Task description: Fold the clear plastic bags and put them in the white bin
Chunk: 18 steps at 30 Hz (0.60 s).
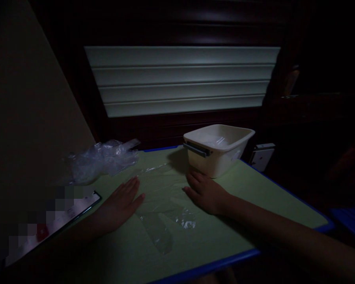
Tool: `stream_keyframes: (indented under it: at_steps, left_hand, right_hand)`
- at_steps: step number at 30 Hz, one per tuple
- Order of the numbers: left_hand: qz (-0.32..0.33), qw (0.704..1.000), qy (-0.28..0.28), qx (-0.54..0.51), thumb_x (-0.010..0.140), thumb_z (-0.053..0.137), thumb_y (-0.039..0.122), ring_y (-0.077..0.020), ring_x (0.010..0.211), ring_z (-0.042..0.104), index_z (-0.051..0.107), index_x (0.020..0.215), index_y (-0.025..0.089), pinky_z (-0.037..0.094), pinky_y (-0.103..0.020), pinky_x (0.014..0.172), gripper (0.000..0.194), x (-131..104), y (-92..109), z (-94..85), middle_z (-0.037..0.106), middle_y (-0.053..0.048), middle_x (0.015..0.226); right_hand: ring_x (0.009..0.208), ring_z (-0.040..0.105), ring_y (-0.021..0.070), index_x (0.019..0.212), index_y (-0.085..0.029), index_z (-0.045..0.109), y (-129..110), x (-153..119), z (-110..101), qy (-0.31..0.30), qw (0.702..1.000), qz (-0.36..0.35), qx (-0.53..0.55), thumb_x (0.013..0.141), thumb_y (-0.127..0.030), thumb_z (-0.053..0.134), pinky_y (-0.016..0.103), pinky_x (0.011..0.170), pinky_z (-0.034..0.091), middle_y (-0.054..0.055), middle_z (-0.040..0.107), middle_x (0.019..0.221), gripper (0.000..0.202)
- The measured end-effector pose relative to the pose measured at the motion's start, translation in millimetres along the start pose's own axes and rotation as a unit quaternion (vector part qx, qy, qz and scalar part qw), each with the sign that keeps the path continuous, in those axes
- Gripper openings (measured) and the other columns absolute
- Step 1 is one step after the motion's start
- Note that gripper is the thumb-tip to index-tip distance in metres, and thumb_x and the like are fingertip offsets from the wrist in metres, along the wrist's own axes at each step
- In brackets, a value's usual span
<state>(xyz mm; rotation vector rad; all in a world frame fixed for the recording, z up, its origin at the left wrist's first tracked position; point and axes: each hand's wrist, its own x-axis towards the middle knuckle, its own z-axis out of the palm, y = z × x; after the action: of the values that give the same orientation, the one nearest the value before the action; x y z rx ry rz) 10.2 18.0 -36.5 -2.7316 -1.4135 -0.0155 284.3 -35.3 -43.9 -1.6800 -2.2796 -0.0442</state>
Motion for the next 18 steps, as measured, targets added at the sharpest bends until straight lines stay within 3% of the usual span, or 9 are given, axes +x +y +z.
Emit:
stream_keyframes:
  at_steps: [3,7,11,14,18]
  left_hand:
    - [-0.001,1.000,0.005,-0.003,0.091,0.018,0.047,-0.0266,0.134,0.018,0.029,0.135,-0.002,0.018,-0.043,0.108,0.067,0,0,-0.2,0.023,-0.020,0.143]
    - [-0.005,1.000,0.009,0.004,0.091,0.020,0.045,-0.0264,0.133,0.018,0.029,0.136,-0.001,0.018,-0.042,0.108,0.065,0,1,-0.3,0.023,-0.019,0.143]
    - [0.010,1.000,0.000,0.023,0.091,0.022,0.033,-0.0239,0.134,0.017,0.032,0.134,0.000,0.017,-0.040,0.108,0.056,0,-2,0.6,0.023,-0.017,0.143]
    - [0.013,0.999,-0.001,0.034,0.091,0.022,0.032,-0.0237,0.134,0.016,0.032,0.134,0.001,0.018,-0.041,0.108,0.055,1,-3,1.3,0.021,-0.018,0.144]
    - [-0.001,0.999,-0.011,0.032,0.091,0.021,0.036,-0.0246,0.134,0.017,0.028,0.136,0.000,0.020,-0.042,0.107,0.058,2,-2,-0.2,0.021,-0.018,0.144]
  right_hand:
    - [0.127,0.033,0.0310,0.131,0.001,0.039,-13,1,-8,0.014,1.000,0.001,0.001,0.091,-0.039,0.033,0.045,0.102,0.030,0.025,0.034,0.138,0.056]
    - [0.130,0.027,0.0293,0.133,0.001,0.035,-58,10,-14,0.023,0.997,-0.034,0.058,0.091,-0.039,0.033,0.044,0.104,0.028,0.023,0.026,0.143,0.058]
    - [0.132,0.022,0.0316,0.135,0.004,0.032,-98,20,-3,-0.023,0.994,-0.060,0.092,0.090,-0.038,0.034,0.045,0.105,0.023,0.027,0.026,0.141,0.061]
    - [0.131,0.022,0.0326,0.136,0.001,0.032,-104,20,6,-0.056,0.993,-0.062,0.087,0.091,-0.040,0.030,0.050,0.106,0.018,0.025,0.028,0.141,0.060]
    - [0.132,0.020,0.0329,0.138,-0.009,0.031,-90,3,2,-0.077,0.993,-0.052,0.069,0.091,-0.048,0.029,0.051,0.105,0.018,0.022,0.025,0.143,0.061]
